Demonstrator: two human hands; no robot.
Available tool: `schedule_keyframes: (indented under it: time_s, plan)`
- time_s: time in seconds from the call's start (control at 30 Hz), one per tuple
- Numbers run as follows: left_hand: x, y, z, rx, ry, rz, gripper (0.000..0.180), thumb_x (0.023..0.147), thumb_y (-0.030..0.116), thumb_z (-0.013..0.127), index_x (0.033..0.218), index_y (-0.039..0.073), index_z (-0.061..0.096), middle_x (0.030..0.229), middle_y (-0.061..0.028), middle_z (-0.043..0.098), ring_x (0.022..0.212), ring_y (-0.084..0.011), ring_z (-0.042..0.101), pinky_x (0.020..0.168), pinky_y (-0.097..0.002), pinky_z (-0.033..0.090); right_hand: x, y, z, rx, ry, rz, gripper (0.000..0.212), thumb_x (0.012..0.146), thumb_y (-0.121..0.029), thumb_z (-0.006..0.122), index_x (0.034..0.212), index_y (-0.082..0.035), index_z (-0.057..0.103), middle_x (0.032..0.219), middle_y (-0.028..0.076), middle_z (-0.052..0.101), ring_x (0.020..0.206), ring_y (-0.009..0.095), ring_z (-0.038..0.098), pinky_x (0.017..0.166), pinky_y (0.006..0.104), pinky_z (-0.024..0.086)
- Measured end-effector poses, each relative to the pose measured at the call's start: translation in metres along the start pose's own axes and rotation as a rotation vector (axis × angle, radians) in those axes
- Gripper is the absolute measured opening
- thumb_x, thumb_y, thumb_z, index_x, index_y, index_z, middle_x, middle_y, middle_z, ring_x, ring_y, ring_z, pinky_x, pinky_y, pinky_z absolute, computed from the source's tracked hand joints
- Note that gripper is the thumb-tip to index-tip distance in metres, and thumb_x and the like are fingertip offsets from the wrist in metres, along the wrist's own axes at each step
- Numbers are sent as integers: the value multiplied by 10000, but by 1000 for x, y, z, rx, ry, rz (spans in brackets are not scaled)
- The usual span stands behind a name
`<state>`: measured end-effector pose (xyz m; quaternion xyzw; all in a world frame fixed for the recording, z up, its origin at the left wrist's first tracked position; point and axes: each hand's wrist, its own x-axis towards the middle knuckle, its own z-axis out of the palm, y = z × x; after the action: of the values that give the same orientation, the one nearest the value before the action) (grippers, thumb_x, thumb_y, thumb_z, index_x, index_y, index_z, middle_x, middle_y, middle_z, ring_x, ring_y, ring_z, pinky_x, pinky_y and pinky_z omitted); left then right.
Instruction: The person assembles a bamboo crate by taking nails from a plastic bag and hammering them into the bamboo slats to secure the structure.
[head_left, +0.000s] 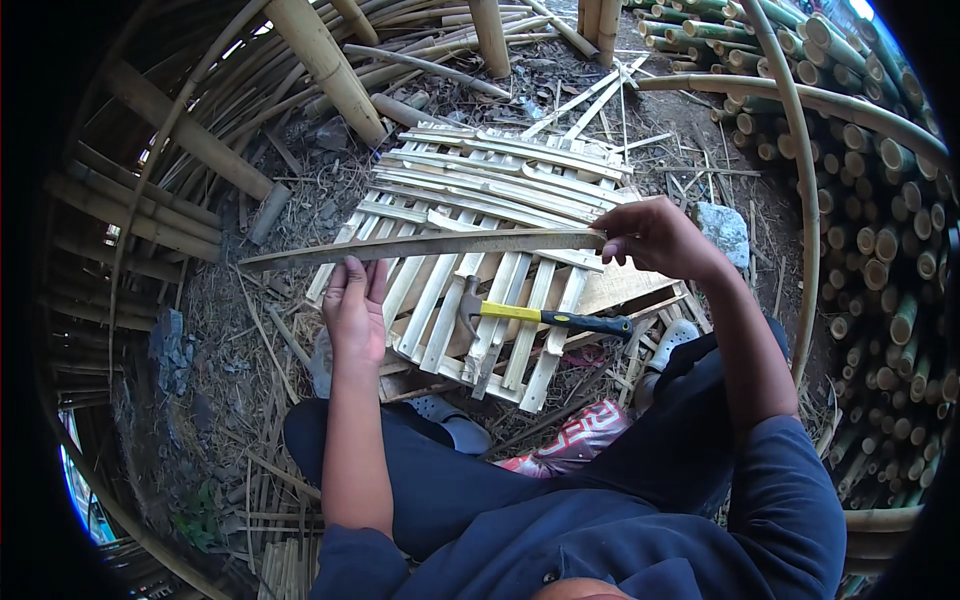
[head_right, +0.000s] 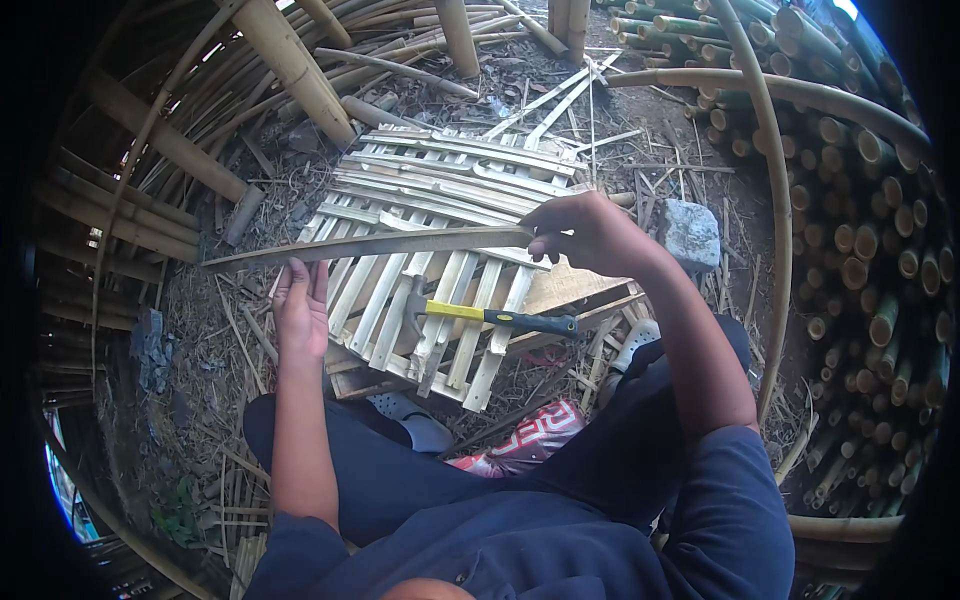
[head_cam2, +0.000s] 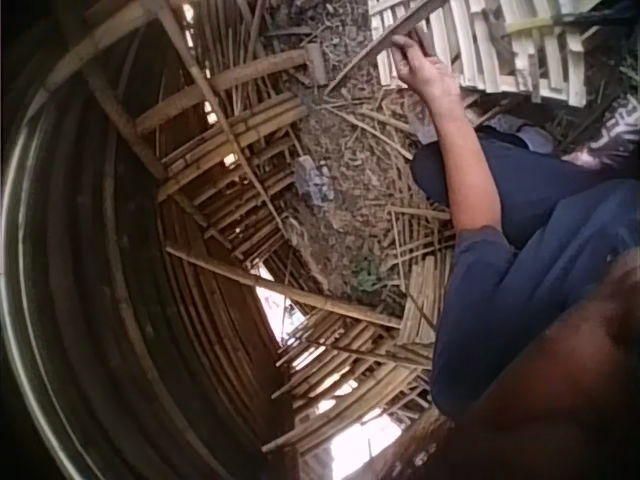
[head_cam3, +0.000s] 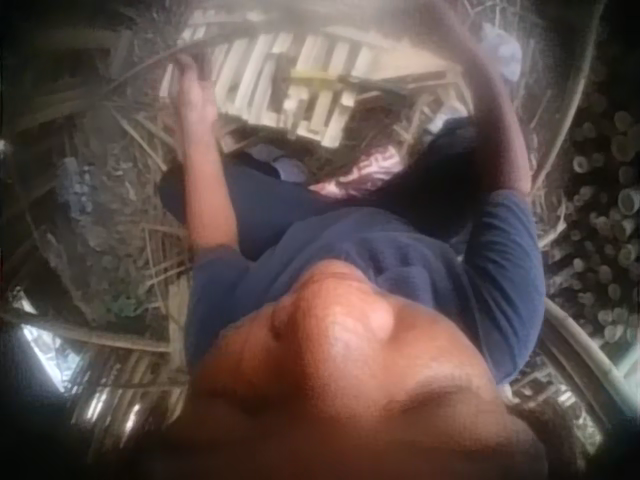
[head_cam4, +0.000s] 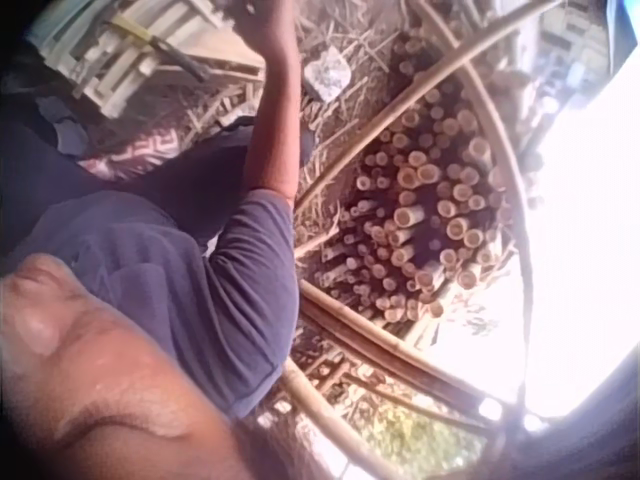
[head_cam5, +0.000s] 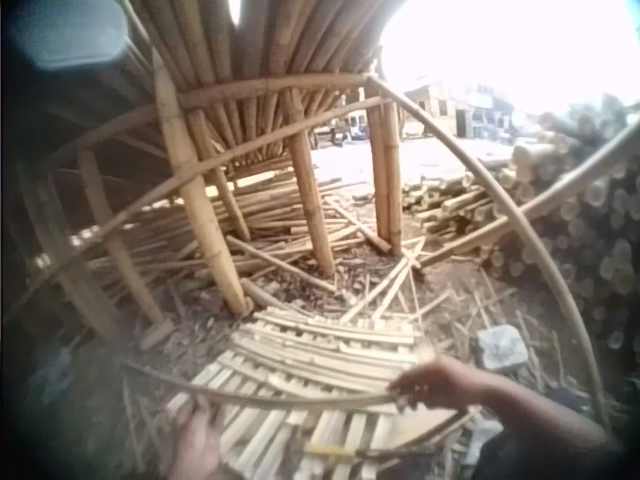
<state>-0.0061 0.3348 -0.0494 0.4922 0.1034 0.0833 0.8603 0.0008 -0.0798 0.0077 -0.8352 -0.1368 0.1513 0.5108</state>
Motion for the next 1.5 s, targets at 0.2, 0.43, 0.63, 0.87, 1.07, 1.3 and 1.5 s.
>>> schedule_keyframes:
  time_s: [0.2,0.43,0.63,0.87,1.07,1.3,1.5]
  plan:
    - [3,-18,-3,164,68,-155,311,1043,223,644,1178,-56,671,1121,-139,734,1034,-214,726,951,-309,617,6,-5,7,13,-230,234,307,1005,-231,696,1123,52,707,814,38,721,673,67,627,552,241,489]
    - [21,-43,-14,214,49,-241,352,1061,201,611,1181,-128,641,1120,-197,720,1036,-274,728,976,-370,619,11,39,39,368,-41,440,188,998,-77,607,1051,91,673,765,84,691,613,117,625,523,258,473]
    - [34,-57,-24,224,64,-231,344,1061,183,610,1176,-139,641,1119,-206,715,1036,-280,724,984,-386,617,9,36,56,378,-24,570,173,1003,-107,628,990,54,689,757,58,689,604,92,627,523,227,487]
    - [53,-78,-22,159,64,-249,345,1058,153,608,1202,-161,614,1179,-218,685,1088,-307,702,1082,-420,563,6,58,71,523,-18,595,163,1015,-121,634,1036,34,679,790,53,698,641,84,640,557,219,502]
    - [62,-92,-16,169,92,-265,295,1059,89,586,1174,-180,615,1111,-239,697,1024,-301,726,980,-387,625,4,58,75,546,23,587,169,1019,-117,624,1043,43,674,802,67,701,637,93,637,549,229,503]
    - [65,-98,-15,262,141,-271,283,1029,72,626,1163,-176,612,1078,-241,704,996,-316,739,931,-372,642,11,66,76,502,47,664,201,1029,-173,643,1036,24,685,824,60,713,647,82,642,540,234,519]
    - [51,-89,-6,459,66,-326,296,1029,141,648,1191,-107,649,1057,-178,739,949,-254,759,737,-311,630,12,75,70,306,53,632,286,1000,-195,714,1142,54,704,874,80,750,616,104,666,513,252,541]
